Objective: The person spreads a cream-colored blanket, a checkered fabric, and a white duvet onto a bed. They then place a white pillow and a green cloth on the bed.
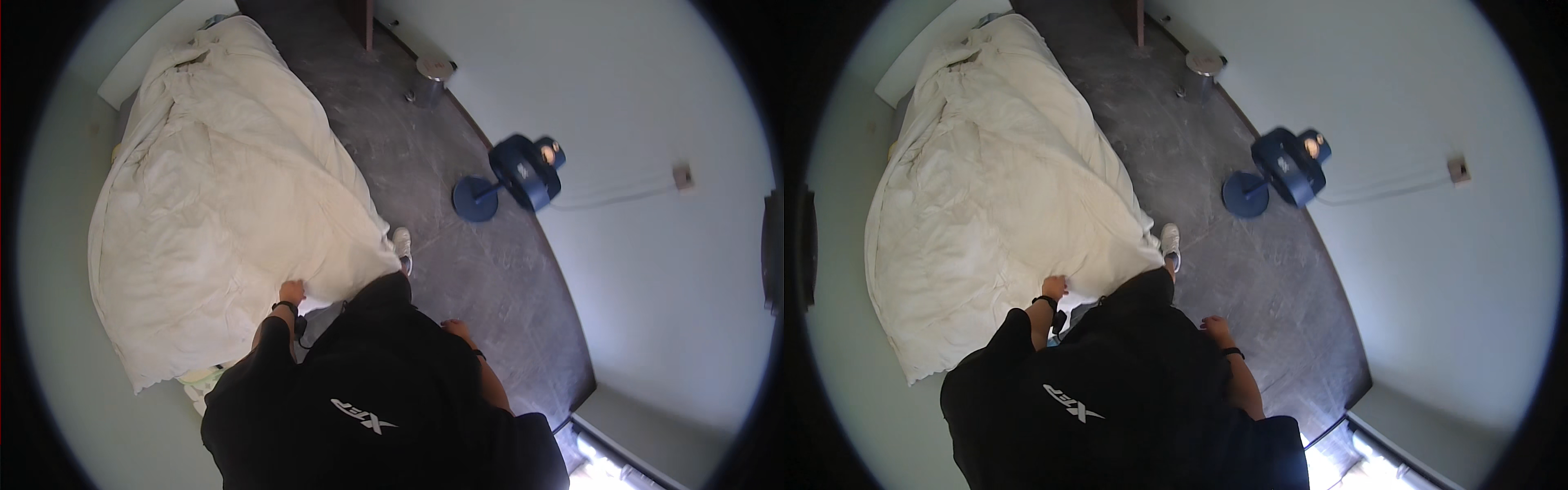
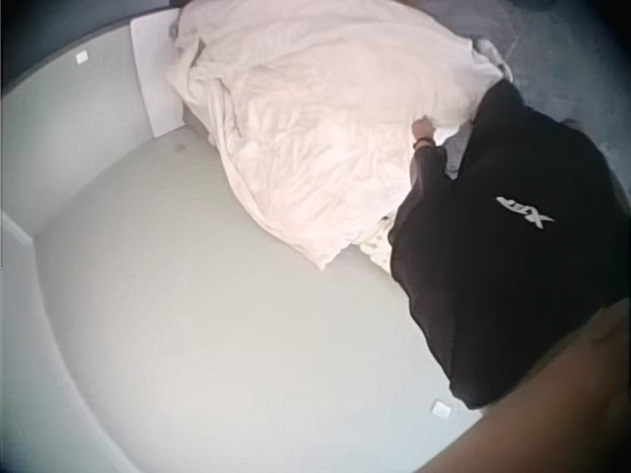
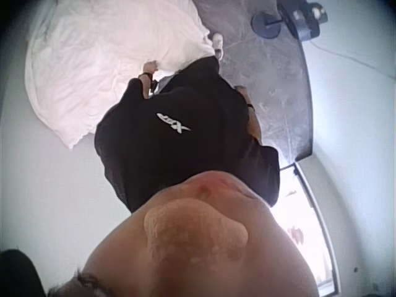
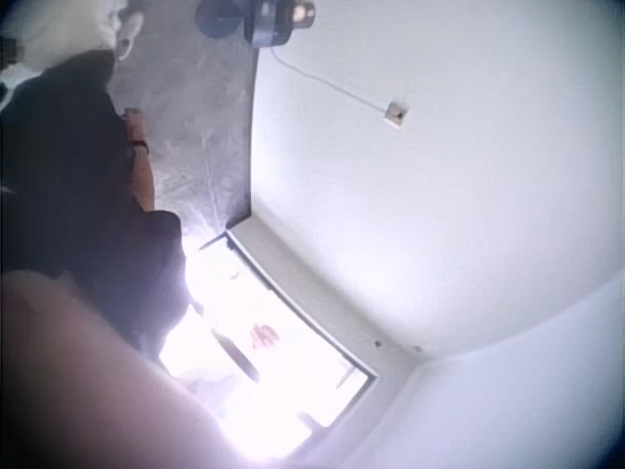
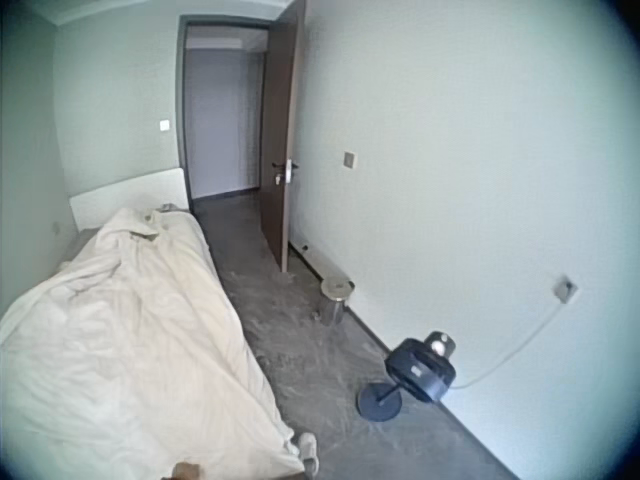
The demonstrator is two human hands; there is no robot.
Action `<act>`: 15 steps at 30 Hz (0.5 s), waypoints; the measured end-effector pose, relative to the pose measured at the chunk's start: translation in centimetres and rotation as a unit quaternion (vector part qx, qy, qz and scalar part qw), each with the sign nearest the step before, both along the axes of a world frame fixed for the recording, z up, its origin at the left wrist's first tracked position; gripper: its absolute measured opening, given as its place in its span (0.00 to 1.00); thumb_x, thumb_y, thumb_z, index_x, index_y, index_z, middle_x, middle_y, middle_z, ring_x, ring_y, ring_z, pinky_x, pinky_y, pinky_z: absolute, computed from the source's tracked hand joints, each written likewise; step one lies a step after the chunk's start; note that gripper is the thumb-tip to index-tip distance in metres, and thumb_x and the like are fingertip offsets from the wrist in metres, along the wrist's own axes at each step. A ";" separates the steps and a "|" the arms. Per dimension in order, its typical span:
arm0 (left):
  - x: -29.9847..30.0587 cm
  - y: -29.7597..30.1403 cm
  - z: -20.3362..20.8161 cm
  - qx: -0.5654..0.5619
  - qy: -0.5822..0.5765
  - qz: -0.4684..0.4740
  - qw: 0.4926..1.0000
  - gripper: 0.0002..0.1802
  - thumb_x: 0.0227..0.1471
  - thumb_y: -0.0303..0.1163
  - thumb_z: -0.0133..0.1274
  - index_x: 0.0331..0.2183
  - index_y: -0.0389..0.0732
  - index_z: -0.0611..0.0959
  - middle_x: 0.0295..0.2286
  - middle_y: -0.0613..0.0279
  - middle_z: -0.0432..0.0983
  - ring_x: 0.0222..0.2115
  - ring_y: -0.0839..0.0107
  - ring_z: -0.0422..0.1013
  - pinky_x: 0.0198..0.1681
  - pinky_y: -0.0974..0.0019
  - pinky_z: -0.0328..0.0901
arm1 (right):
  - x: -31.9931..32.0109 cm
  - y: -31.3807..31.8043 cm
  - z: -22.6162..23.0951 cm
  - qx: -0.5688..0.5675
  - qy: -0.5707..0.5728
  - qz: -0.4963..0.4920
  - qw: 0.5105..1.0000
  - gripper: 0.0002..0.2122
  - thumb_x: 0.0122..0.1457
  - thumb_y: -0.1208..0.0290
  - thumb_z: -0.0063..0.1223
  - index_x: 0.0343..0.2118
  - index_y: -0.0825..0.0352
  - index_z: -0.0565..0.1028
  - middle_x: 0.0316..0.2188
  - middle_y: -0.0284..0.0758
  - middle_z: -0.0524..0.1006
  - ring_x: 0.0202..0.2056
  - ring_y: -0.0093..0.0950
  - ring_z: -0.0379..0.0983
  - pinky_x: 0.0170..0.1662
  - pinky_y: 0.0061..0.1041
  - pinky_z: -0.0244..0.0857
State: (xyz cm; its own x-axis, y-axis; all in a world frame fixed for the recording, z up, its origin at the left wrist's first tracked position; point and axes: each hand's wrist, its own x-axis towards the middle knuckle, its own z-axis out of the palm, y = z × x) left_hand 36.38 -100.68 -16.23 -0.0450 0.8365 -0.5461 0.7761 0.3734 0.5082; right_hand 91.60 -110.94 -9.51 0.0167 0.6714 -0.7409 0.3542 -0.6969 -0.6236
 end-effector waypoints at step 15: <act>30.0 40.5 19.9 -0.051 -0.541 0.026 0.839 0.18 0.47 0.40 0.46 0.38 0.39 0.74 0.33 0.61 0.72 0.31 0.70 0.70 0.31 0.71 0.62 | -0.9 51.7 5.9 0.141 0.197 0.169 0.955 0.06 0.48 0.69 0.46 0.21 0.65 0.72 0.17 0.33 0.72 0.19 0.26 0.69 0.22 0.25 0.60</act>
